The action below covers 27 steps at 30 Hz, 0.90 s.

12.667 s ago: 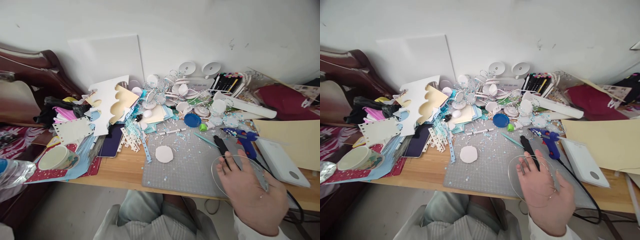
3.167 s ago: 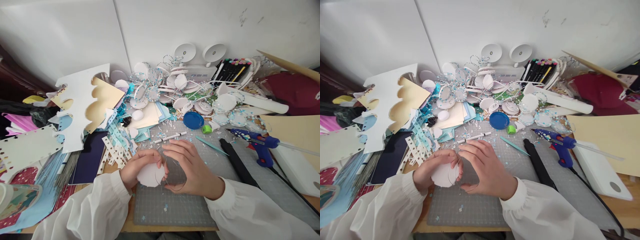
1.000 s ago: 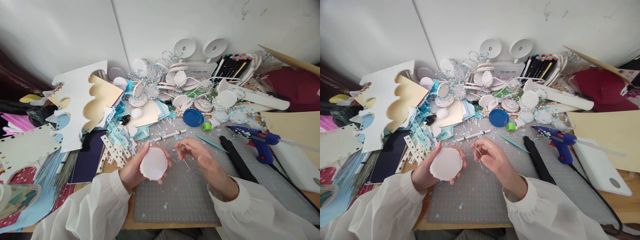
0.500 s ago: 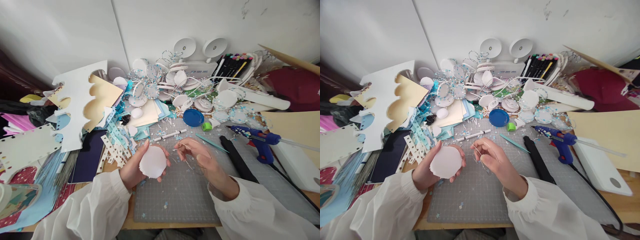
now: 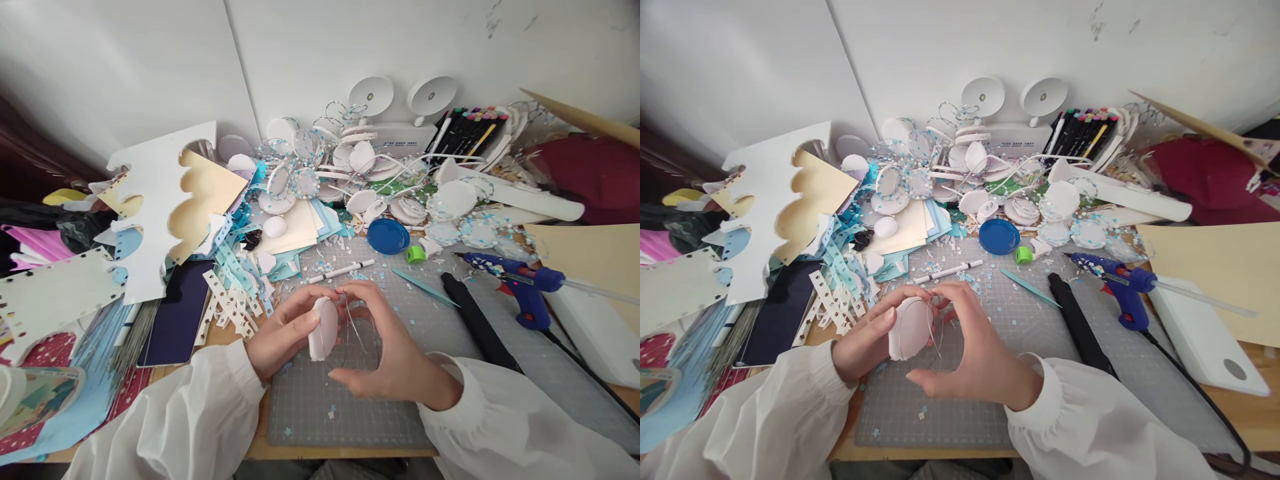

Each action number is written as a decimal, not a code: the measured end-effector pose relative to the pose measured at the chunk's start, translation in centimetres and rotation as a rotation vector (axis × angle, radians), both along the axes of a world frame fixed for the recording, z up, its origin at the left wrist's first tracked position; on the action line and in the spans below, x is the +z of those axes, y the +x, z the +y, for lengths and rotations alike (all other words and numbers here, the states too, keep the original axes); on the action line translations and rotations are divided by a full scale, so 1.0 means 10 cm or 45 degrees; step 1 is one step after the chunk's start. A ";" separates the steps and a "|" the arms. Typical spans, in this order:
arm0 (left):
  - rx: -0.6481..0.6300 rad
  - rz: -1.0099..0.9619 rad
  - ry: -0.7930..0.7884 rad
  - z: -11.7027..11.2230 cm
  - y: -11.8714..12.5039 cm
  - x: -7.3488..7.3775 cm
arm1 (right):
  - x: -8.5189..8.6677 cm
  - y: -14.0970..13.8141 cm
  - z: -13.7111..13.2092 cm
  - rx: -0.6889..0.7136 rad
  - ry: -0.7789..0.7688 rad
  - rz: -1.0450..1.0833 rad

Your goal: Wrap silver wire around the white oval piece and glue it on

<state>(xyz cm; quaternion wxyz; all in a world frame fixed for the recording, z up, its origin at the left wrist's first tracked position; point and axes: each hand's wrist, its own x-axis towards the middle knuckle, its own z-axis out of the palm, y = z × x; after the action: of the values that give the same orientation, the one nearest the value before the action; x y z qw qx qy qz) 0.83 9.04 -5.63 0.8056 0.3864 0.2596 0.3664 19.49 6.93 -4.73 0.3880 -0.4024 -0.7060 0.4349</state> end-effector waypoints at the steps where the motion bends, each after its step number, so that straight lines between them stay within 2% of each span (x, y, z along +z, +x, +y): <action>1: 0.004 0.002 0.031 0.00 0.00 0.01 | 0.00 -0.01 0.00 -0.010 0.015 -0.004; 6: 0.017 -0.012 0.150 0.00 0.03 0.04 | -0.02 -0.01 -0.01 -0.017 0.058 -0.028; 15: -0.005 -0.026 0.154 -0.01 0.02 0.03 | -0.02 -0.03 -0.03 0.010 0.048 -0.042; 22: 0.077 0.046 0.195 -0.03 0.02 -0.01 | -0.04 -0.03 -0.03 0.018 0.046 -0.060; 27: 0.075 0.109 0.208 -0.07 0.04 -0.02 | -0.07 -0.03 -0.04 0.008 0.074 -0.089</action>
<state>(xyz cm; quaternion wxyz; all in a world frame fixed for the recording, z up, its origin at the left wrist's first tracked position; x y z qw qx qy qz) 1.26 8.36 -5.84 0.7485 0.4584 0.2743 0.3929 19.23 6.57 -5.45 0.3733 -0.4035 -0.7327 0.4012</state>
